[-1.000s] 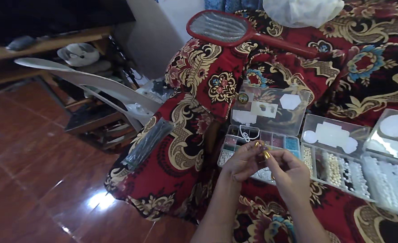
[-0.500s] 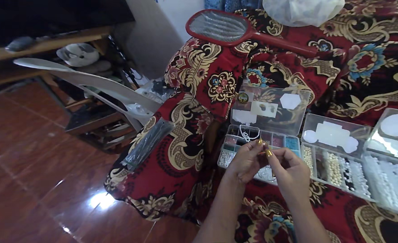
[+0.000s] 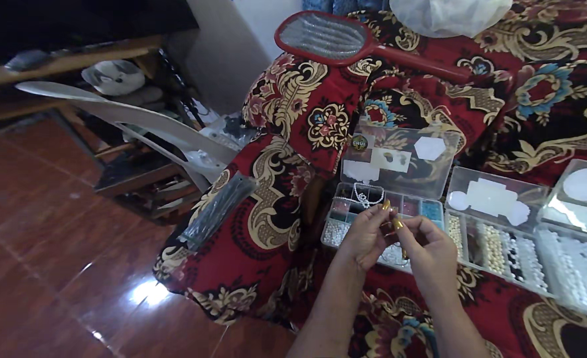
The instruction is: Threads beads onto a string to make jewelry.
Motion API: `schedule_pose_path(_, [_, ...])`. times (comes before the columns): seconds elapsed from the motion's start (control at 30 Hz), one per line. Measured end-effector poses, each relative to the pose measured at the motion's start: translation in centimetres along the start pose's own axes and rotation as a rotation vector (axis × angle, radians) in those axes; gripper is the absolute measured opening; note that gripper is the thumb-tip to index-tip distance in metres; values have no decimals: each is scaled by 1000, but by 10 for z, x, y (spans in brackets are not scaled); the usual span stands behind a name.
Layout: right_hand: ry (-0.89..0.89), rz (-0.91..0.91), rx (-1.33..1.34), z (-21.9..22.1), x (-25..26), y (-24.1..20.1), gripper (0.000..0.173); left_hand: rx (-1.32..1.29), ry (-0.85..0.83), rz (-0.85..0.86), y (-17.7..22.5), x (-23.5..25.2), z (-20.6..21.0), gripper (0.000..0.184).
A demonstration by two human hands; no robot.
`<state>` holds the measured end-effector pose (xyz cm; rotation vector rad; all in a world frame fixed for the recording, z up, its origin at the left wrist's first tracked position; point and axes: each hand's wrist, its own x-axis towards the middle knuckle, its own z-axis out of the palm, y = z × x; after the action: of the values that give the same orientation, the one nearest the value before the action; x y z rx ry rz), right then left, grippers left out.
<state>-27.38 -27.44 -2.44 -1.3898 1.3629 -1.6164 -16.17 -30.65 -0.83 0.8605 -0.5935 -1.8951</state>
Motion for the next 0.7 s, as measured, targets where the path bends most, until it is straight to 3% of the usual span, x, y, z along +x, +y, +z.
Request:
schedule_pose_path(0.1, [-4, -40, -1, -2, 2, 1, 10, 219, 38, 90, 10, -3, -5, 17])
schedule_pose_path(0.2, [-3, -52, -32, -10, 3, 2, 12, 745, 176, 219, 24, -6, -25, 13])
schedule_pose_path(0.3, [8, -39, -29, -12, 6, 3, 12, 1294, 303, 125, 31, -5, -44, 22])
schedule_pose_path(0.37, [10, -30, -19, -12, 7, 3, 10, 1478, 337, -30, 34, -5, -42, 23])
schedule_pose_path(0.47, [11, -29, -14, -13, 7, 3, 10, 1591, 353, -153, 33, -1, -38, 21])
schedule_pose_path(0.6, [17, -38, -4, -13, 8, 5, 9, 1592, 352, -114, 30, 0, -37, 20])
schedule_pose_path(0.7, [21, -40, 23, -13, 8, 6, 8, 1620, 259, -110, 23, 5, -37, 18])
